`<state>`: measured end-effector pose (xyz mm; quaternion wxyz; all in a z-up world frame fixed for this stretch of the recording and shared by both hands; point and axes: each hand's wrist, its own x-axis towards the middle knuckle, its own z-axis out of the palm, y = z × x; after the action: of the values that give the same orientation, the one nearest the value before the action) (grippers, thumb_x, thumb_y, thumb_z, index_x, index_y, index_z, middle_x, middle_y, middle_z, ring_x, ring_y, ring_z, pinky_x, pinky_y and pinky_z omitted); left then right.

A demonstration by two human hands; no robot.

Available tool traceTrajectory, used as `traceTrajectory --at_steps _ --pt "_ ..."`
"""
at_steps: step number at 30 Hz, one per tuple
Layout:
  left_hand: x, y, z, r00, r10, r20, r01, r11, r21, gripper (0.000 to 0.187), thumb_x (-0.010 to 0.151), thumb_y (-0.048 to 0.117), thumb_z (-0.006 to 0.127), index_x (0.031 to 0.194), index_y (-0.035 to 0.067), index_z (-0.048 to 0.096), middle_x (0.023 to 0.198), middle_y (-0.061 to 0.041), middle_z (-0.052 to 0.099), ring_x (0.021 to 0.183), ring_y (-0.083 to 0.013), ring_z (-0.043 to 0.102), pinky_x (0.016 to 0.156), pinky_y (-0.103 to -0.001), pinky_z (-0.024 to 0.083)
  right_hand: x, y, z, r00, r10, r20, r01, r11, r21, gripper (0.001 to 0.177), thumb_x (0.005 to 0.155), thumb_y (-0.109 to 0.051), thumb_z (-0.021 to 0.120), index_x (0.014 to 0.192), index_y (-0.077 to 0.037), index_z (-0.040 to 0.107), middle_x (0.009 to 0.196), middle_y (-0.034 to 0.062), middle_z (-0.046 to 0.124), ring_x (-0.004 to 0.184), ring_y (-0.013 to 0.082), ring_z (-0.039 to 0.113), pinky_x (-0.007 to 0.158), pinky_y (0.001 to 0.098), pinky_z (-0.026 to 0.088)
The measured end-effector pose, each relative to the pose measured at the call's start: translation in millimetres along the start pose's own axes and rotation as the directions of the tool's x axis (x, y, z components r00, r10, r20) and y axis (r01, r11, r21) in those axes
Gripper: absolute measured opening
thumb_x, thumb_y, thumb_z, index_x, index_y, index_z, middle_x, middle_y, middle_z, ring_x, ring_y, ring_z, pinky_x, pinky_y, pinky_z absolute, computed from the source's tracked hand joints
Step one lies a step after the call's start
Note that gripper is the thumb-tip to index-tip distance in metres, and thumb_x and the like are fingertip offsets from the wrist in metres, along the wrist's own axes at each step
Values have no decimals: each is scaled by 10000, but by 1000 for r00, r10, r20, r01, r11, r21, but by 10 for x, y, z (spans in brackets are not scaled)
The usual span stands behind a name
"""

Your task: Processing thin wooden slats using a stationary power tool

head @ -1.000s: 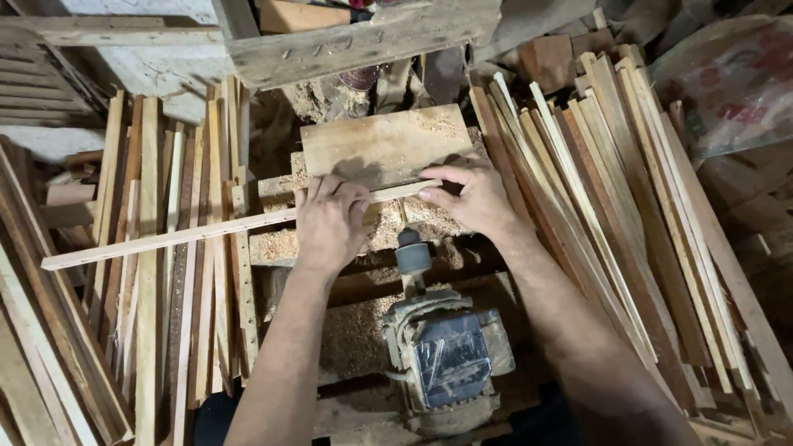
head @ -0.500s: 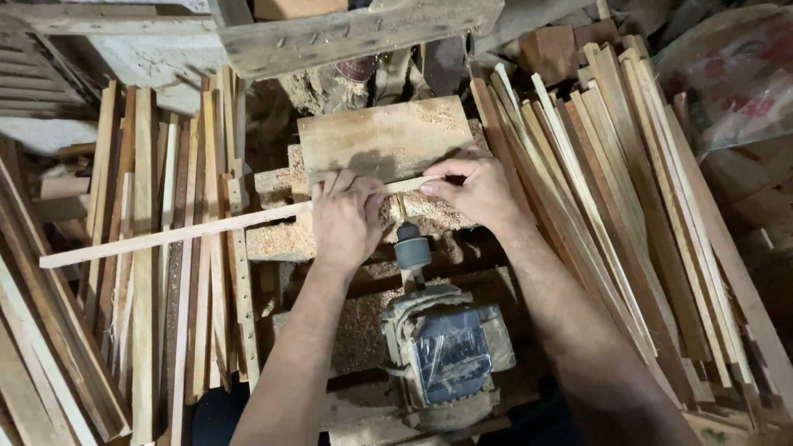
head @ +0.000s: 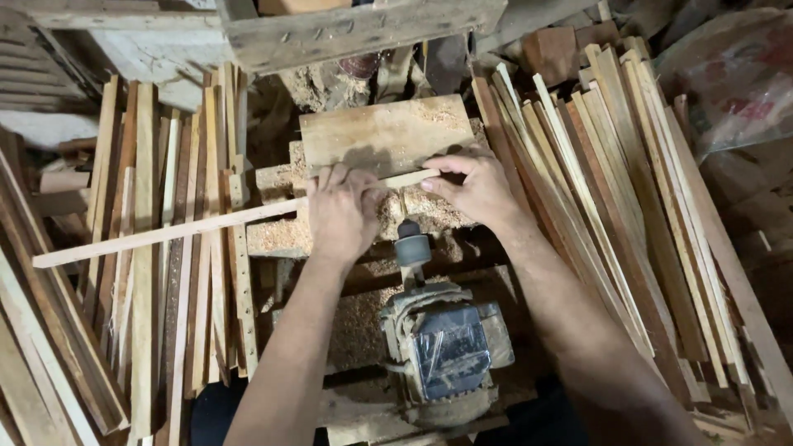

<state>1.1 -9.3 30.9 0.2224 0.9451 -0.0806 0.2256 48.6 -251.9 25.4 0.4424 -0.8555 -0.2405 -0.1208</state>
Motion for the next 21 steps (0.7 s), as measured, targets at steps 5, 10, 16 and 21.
traceTrajectory --at_steps 5,10,16,21 --pt "-9 5 17 999 42 11 -42 999 -24 160 832 177 797 991 177 781 928 -3 648 955 -229 588 839 -387 437 79 9 46 996 -89 -15 89 996 13 249 714 -191 924 945 -217 835 734 51 741 733 235 668 730 328 532" --pt "-17 18 134 999 35 3 -35 999 -35 152 841 251 794 988 217 779 929 13 633 990 -226 596 865 -396 445 98 1 64 990 -136 -23 136 991 -14 266 701 -179 937 945 -220 839 721 44 748 701 232 666 708 321 529" --pt "-44 -25 188 999 28 -20 -29 998 -61 126 841 184 797 958 231 788 934 41 673 949 -182 595 840 -353 406 87 -25 59 997 -81 20 80 996 29 225 759 -158 897 967 -222 839 742 44 742 744 228 634 725 325 483" --pt "-64 -120 264 999 43 -23 -44 998 -51 132 824 210 804 948 240 772 984 52 686 972 -181 609 848 -359 414 98 89 115 995 -98 29 99 995 -30 219 735 -230 919 936 -225 830 753 71 740 768 277 666 714 356 489"
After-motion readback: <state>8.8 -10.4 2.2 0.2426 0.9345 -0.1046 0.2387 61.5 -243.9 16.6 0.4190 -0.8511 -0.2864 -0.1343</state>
